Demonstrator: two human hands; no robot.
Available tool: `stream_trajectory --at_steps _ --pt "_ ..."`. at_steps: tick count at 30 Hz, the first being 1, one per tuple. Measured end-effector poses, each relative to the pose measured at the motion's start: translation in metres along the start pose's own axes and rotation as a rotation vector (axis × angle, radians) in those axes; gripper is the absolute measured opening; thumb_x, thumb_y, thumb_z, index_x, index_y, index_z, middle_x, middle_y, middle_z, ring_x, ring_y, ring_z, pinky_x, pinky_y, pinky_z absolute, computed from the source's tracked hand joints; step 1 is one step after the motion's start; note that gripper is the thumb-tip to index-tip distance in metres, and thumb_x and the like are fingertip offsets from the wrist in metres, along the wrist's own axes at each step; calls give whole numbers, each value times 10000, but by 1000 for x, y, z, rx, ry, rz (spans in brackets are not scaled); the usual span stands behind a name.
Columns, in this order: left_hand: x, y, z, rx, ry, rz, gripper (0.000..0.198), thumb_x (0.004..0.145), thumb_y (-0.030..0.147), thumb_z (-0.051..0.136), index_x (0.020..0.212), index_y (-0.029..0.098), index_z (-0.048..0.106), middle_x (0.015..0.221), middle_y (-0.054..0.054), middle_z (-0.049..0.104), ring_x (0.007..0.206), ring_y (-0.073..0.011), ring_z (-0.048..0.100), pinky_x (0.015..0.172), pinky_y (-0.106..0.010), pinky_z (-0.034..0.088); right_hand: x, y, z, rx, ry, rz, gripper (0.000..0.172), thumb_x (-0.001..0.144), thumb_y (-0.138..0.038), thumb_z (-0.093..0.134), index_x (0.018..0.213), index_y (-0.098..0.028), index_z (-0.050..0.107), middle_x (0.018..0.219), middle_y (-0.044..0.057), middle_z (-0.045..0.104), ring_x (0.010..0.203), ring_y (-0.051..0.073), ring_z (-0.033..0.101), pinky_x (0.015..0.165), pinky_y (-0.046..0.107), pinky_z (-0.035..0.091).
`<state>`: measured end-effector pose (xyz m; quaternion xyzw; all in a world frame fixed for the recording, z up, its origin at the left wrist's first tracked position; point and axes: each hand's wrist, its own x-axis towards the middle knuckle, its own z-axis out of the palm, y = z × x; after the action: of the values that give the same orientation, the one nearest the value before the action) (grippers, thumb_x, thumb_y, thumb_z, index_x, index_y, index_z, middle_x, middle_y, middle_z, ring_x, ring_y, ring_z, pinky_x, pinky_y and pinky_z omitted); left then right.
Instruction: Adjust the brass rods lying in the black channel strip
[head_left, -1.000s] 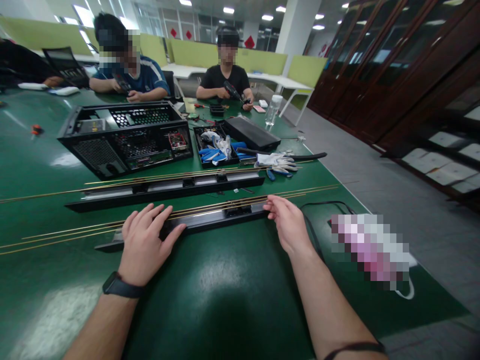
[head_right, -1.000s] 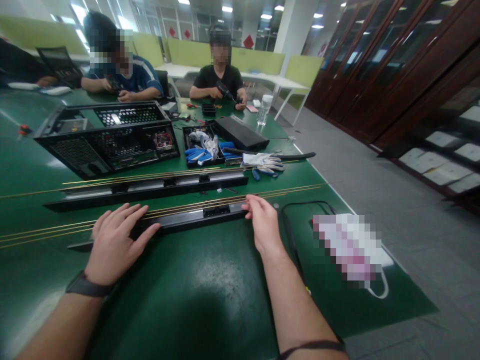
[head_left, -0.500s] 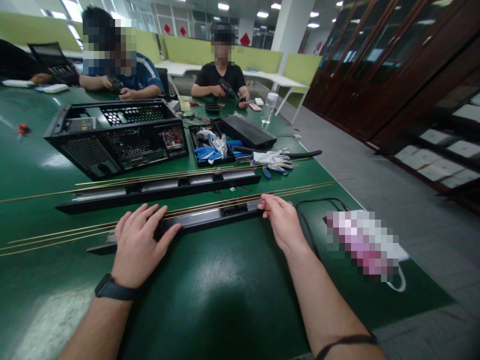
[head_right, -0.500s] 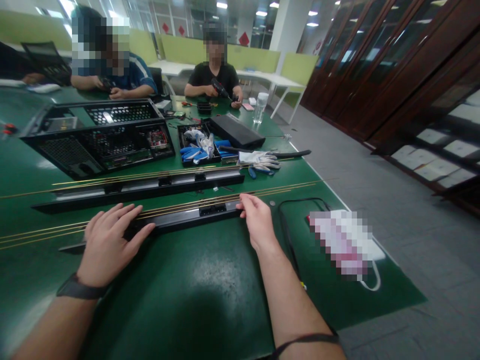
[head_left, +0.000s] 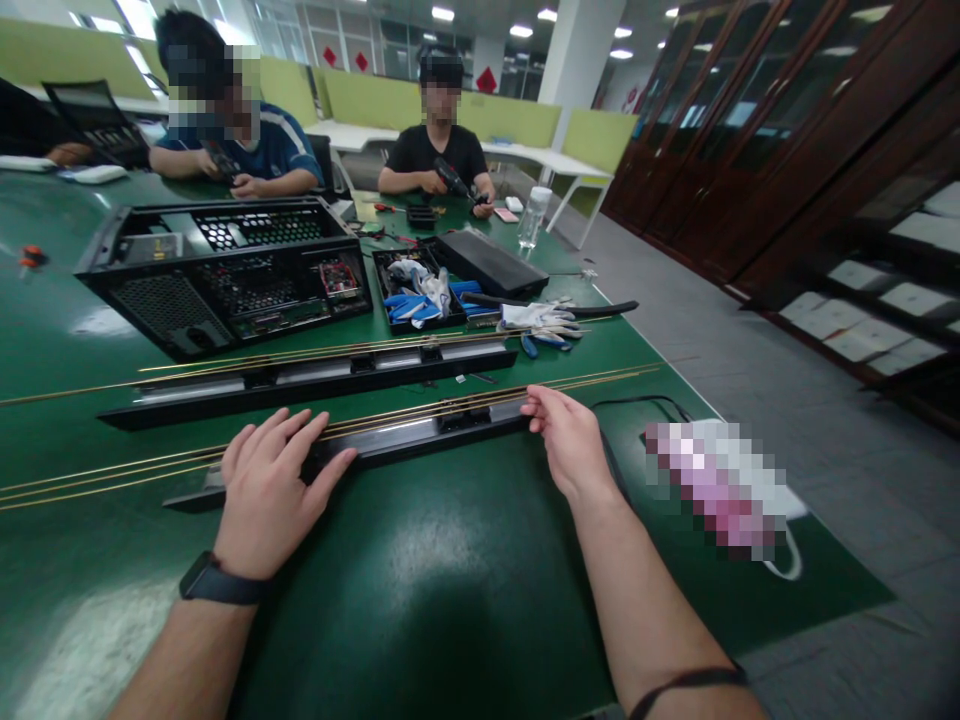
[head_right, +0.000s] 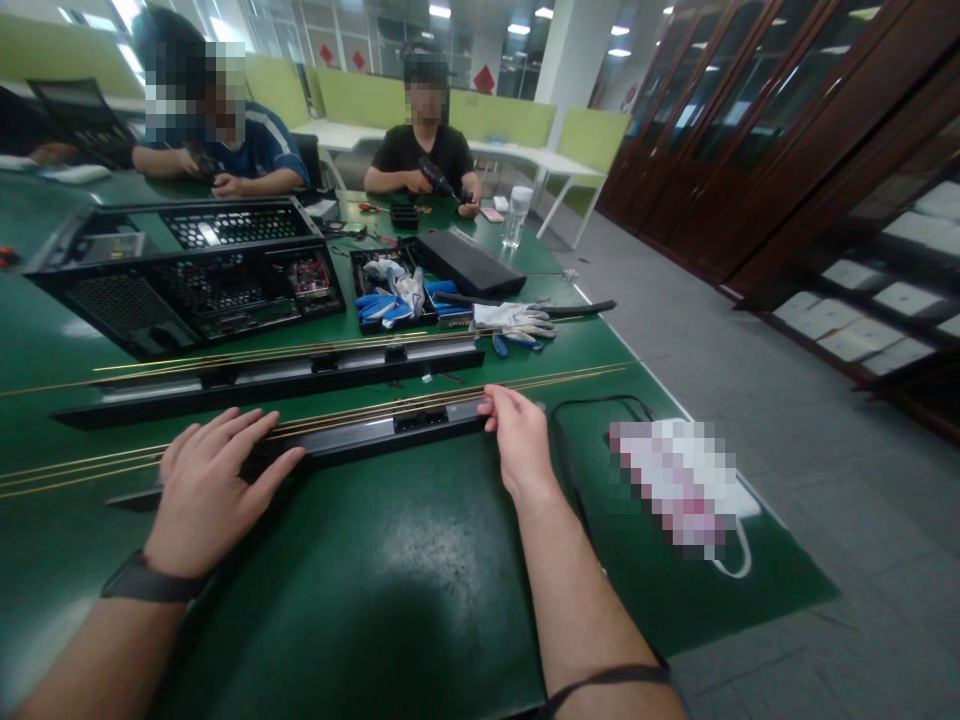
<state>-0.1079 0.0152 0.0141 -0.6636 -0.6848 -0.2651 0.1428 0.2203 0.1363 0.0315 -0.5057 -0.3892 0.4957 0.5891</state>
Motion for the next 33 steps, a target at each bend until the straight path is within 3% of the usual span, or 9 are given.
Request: stream_trajectory --at_steps 4,10,16,22,27,33 --pt "0 1 0 -7 3 -1 560 984 590 492 1340 182 635 1355 -193 660 1385 -389 528 1202 -596 318 4 0 -3 8 48 -12 310 711 -430 793 893 -183 750 867 63 699 770 159 637 536 247 413" --pt "1 1 -1 -23 1 -16 559 978 607 490 1349 213 631 1364 -176 658 1394 -387 523 1205 -599 316 -2 2 1 -7 -54 39 315 712 -424 803 875 -159 758 882 100 714 745 176 653 521 258 415" --pt "1 0 0 -23 -3 -7 581 978 608 491 1346 182 638 1362 -198 658 1385 -401 523 1203 -612 310 8 3 -8 12 114 -20 292 703 -410 789 894 -197 727 905 57 695 791 162 657 533 242 428" --pt "0 -1 1 -14 -5 -14 569 975 602 509 1350 193 636 1361 -185 662 1380 -388 533 1207 -597 311 5 5 -4 -1 61 5 286 696 -398 810 854 -169 747 859 84 706 760 178 659 522 252 432" --pt "1 1 1 -8 12 -15 532 979 568 547 1337 189 650 1357 -167 671 1385 -367 532 1210 -567 319 11 2 -10 35 177 -27 237 687 -347 790 851 -188 728 847 61 688 775 155 647 519 220 434" --pt "1 3 2 -25 12 -36 502 957 518 641 1345 200 648 1371 -141 673 1386 -345 539 1225 -553 308 8 0 -8 1 43 59 269 672 -338 836 847 -150 758 844 99 701 748 161 641 487 200 434"
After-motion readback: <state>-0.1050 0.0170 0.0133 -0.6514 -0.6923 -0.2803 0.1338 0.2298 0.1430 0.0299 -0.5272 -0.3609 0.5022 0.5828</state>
